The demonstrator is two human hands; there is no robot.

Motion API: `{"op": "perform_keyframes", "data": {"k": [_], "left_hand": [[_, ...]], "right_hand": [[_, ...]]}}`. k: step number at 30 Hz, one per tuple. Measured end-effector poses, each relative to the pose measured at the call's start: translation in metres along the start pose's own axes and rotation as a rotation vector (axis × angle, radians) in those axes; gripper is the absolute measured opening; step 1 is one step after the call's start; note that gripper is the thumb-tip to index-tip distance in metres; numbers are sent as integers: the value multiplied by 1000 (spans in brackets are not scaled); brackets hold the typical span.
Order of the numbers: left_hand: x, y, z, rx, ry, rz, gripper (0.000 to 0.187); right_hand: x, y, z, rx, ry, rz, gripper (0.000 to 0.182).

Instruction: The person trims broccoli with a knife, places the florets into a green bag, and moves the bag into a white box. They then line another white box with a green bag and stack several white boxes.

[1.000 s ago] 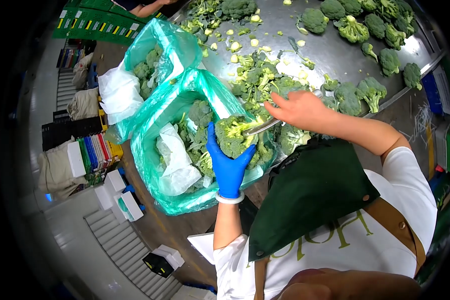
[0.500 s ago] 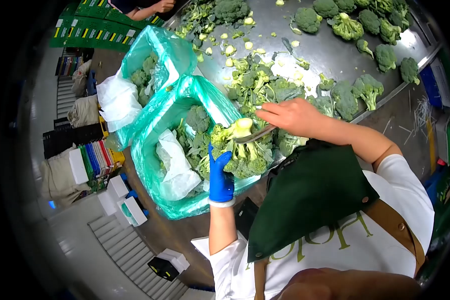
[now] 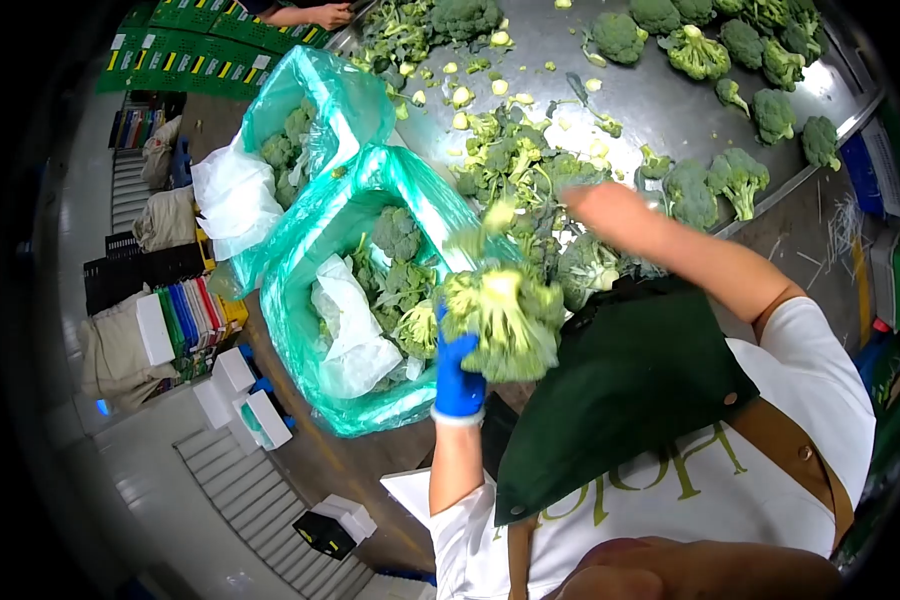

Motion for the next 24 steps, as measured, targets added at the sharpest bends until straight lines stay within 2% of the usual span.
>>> {"op": "perform_keyframes", "data": {"k": [2,3,6,8,10,12,14,15,16,18,19,22,23,24], "left_hand": [[-6,6,-22,348,359,185,96],[-1,6,-30,427,464,175,107],[10,14,-38,708,563,55,107],[19,27,-31,727,682,133,107],[16,40,-23,834,769,100,107],[15,39,-14,904,972,60,105],[8,41,-18,1212,1320,45,103],[5,43,-18,1258,1464,40,100],[5,47,-16,1263,1539,45,101],[14,45,-8,1230,1701,206,105],[12,46,-9,1298,1661,284,113],[13,45,-8,832,1169,135,121],[23,42,-2,763,1146,58,128],[29,42,5,747,1065,126,127]], "right_hand": [[-12,21,-37,-152,173,309,29],[-16,12,-29,23,27,149,30],[-1,-47,17,582,-203,-343,30],[11,-93,41,806,-203,-362,37],[18,-101,59,857,-158,-220,39],[21,-93,59,970,-76,-146,40],[21,-67,56,1166,38,-115,39],[17,-71,54,1477,157,221,40],[14,-73,55,1570,145,273,40],[6,-75,63,1756,117,380,41],[4,-75,63,1702,100,256,40],[5,-64,62,1512,40,-96,37],[8,-62,59,1378,-61,-246,35],[10,-64,57,1235,-140,-403,33]]}}
Point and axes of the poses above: each hand's wrist, its own x-axis towards the middle knuckle, its own y-axis out of the palm, z = x × y, the point moved 2 cm from there along x, towards the middle knuckle, and after that the axes turned 10 degrees about -x, right-handed, at the moved point
